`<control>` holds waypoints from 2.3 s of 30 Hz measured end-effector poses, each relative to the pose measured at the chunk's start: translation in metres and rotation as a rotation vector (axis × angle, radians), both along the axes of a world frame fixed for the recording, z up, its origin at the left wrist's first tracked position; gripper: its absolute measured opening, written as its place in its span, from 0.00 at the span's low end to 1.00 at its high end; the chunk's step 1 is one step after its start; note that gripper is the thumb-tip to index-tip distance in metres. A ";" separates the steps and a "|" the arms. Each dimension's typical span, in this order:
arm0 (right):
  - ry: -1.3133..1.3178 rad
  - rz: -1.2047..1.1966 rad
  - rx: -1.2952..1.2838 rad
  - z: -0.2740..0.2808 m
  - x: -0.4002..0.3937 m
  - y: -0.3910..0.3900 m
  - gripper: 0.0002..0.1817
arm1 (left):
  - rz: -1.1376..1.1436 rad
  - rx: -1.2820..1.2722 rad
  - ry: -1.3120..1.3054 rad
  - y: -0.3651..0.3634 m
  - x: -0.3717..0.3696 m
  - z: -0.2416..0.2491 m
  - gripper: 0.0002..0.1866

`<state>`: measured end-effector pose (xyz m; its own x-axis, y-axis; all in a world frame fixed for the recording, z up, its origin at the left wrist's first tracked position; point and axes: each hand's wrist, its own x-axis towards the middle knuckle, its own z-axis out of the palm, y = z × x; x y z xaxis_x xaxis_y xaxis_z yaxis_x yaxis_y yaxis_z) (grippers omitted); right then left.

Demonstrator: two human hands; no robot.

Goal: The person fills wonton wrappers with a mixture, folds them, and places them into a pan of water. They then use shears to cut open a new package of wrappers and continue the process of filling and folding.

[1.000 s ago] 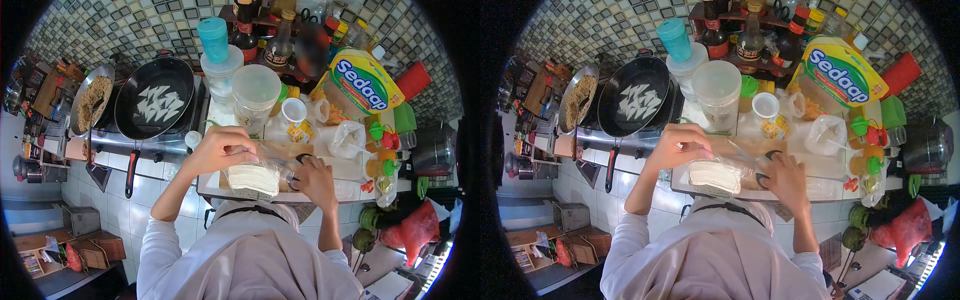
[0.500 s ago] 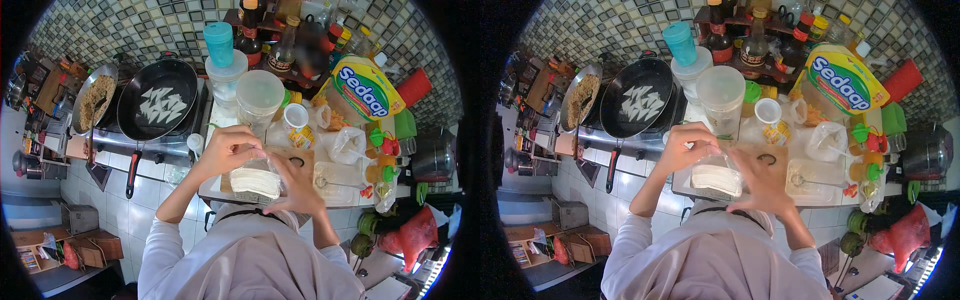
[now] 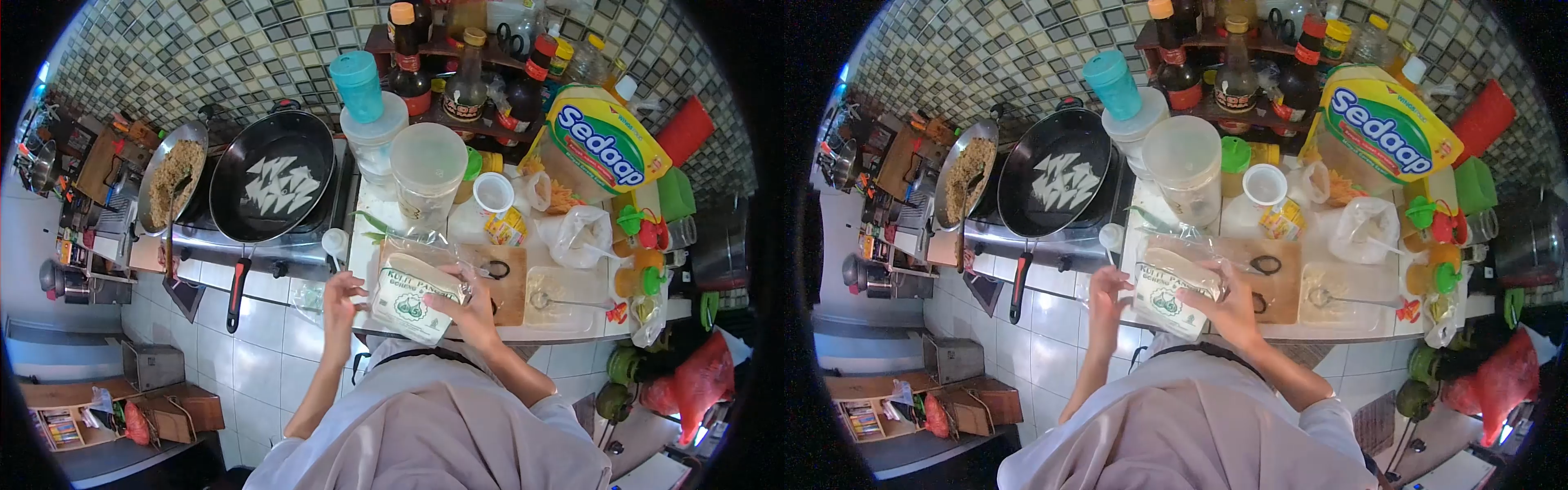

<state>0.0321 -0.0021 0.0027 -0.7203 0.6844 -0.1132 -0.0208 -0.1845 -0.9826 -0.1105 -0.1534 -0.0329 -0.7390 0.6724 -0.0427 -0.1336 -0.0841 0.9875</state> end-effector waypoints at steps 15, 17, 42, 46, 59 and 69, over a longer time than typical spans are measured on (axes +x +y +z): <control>0.190 0.091 -0.256 -0.013 -0.008 -0.031 0.34 | 0.175 -0.069 -0.427 0.010 0.012 -0.004 0.24; 0.120 0.196 -0.085 -0.017 0.001 -0.021 0.35 | 0.114 -0.142 -0.304 0.004 -0.005 -0.002 0.24; -0.160 -0.108 0.860 -0.010 0.026 0.012 0.09 | -0.449 -0.299 1.128 0.046 0.007 0.068 0.32; -0.109 -0.090 0.904 -0.007 0.020 0.013 0.10 | -0.447 -0.301 1.169 0.040 0.016 0.048 0.25; -0.104 0.227 1.132 -0.003 0.020 0.026 0.12 | -0.315 -0.153 1.123 0.029 0.002 0.041 0.15; -0.125 0.295 1.253 -0.007 0.017 0.036 0.13 | -0.375 -0.341 1.180 0.023 0.011 0.042 0.32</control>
